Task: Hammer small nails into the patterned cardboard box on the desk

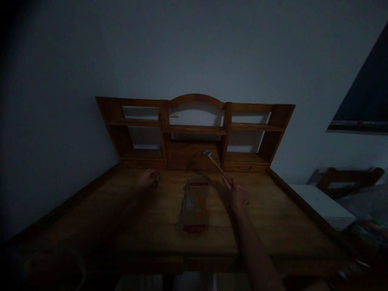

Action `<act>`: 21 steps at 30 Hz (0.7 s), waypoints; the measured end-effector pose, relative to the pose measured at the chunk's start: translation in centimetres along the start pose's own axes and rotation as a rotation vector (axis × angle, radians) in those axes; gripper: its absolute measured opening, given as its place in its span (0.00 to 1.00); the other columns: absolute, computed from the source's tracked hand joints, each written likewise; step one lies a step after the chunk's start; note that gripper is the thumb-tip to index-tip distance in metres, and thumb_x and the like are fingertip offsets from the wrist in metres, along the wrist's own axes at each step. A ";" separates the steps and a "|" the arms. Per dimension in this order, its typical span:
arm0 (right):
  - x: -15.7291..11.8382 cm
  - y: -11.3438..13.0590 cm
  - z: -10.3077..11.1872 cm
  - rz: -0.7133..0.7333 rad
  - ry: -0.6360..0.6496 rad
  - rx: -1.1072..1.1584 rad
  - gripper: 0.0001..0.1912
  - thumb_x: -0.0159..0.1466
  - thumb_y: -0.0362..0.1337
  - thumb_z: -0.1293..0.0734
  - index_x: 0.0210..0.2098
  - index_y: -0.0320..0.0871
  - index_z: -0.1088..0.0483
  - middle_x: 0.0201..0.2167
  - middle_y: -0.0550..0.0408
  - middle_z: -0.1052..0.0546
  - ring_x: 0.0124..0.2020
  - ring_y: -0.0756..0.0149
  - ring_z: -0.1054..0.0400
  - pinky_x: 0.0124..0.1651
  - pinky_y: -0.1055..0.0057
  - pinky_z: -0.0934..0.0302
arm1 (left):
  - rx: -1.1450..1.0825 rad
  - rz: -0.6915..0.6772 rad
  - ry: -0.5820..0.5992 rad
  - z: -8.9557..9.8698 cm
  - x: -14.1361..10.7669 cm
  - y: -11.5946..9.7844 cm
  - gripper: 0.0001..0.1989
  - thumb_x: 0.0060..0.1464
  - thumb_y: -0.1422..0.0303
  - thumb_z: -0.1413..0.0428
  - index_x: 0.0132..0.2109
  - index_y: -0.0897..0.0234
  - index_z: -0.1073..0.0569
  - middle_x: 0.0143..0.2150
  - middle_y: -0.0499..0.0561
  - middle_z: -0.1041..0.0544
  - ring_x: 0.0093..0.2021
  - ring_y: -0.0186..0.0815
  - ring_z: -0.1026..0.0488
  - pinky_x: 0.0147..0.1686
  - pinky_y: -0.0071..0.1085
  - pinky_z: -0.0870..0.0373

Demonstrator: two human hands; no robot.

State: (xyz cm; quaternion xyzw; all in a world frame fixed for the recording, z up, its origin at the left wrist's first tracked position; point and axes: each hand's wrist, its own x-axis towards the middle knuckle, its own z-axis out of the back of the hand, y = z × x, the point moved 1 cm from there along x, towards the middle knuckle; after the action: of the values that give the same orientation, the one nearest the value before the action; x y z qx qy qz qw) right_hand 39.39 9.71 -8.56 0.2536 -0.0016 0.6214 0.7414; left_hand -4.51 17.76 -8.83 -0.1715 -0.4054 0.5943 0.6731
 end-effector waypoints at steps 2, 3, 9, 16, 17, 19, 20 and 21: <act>0.2 0.1 -0.1 -0.022 -0.096 -0.120 0.25 0.69 0.50 0.46 0.59 0.46 0.34 0.38 0.42 0.22 0.34 0.58 0.29 0.35 0.69 0.45 | 0.212 -0.063 0.072 1.6 -0.5 1.1 0.08 0.49 0.67 0.45 0.35 0.62 0.23 0.40 0.54 0.22 0.41 0.41 0.25 0.42 0.31 0.33; 0.2 0.1 -0.2 -0.031 -0.143 -0.174 0.27 0.68 0.53 0.46 0.57 0.44 0.33 0.35 0.42 0.22 0.33 0.57 0.28 0.35 0.69 0.46 | 0.295 -0.061 0.115 2.0 -0.7 1.5 0.08 0.51 0.65 0.46 0.36 0.62 0.24 0.39 0.54 0.22 0.39 0.40 0.25 0.39 0.30 0.33; 0.4 0.0 -0.3 -0.067 -0.188 -0.132 0.35 0.65 0.60 0.49 0.51 0.40 0.28 0.33 0.39 0.22 0.34 0.57 0.28 0.34 0.69 0.46 | 0.516 0.113 0.253 0.7 -1.7 1.8 0.21 0.50 0.49 0.48 0.27 0.63 0.28 0.26 0.54 0.25 0.29 0.39 0.28 0.27 0.27 0.40; 0.3 0.4 0.3 -0.217 -0.192 -0.078 0.36 0.63 0.63 0.48 0.48 0.43 0.26 0.31 0.41 0.22 0.32 0.56 0.27 0.31 0.69 0.47 | 0.469 0.259 0.256 -0.5 0.5 1.2 0.18 0.50 0.56 0.47 0.20 0.64 0.32 0.20 0.52 0.31 0.25 0.39 0.30 0.25 0.29 0.41; 0.3 0.4 0.4 -0.235 -0.200 -0.070 0.36 0.63 0.64 0.48 0.47 0.43 0.25 0.30 0.42 0.22 0.32 0.56 0.27 0.30 0.69 0.47 | 0.459 0.273 0.249 -0.5 0.7 1.2 0.17 0.49 0.57 0.46 0.20 0.64 0.33 0.20 0.52 0.31 0.25 0.39 0.30 0.24 0.29 0.41; 0.4 0.3 0.4 -0.240 -0.217 -0.046 0.37 0.63 0.64 0.49 0.45 0.43 0.24 0.30 0.42 0.22 0.32 0.56 0.27 0.29 0.69 0.48 | 0.427 0.288 0.239 -0.2 0.8 1.0 0.17 0.47 0.58 0.44 0.19 0.65 0.33 0.18 0.51 0.33 0.24 0.39 0.31 0.23 0.29 0.41; 0.5 0.2 0.3 -0.235 -0.220 -0.035 0.37 0.63 0.64 0.49 0.44 0.44 0.24 0.30 0.42 0.22 0.32 0.57 0.27 0.29 0.69 0.49 | 0.402 0.286 0.241 -0.1 0.7 0.9 0.17 0.47 0.58 0.44 0.19 0.65 0.33 0.17 0.50 0.34 0.23 0.38 0.31 0.23 0.28 0.42; 0.6 0.1 0.2 -0.231 -0.225 -0.026 0.37 0.63 0.64 0.50 0.44 0.44 0.23 0.30 0.42 0.22 0.32 0.57 0.27 0.29 0.69 0.49 | 0.370 0.279 0.247 0.1 0.6 0.8 0.17 0.47 0.58 0.44 0.18 0.65 0.33 0.16 0.49 0.35 0.22 0.37 0.32 0.22 0.28 0.42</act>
State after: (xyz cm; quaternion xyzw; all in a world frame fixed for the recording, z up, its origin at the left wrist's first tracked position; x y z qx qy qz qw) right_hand 39.50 10.14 -8.14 0.3105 -0.0635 0.4997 0.8061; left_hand -5.17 18.46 -9.14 -0.1709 -0.1770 0.7200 0.6489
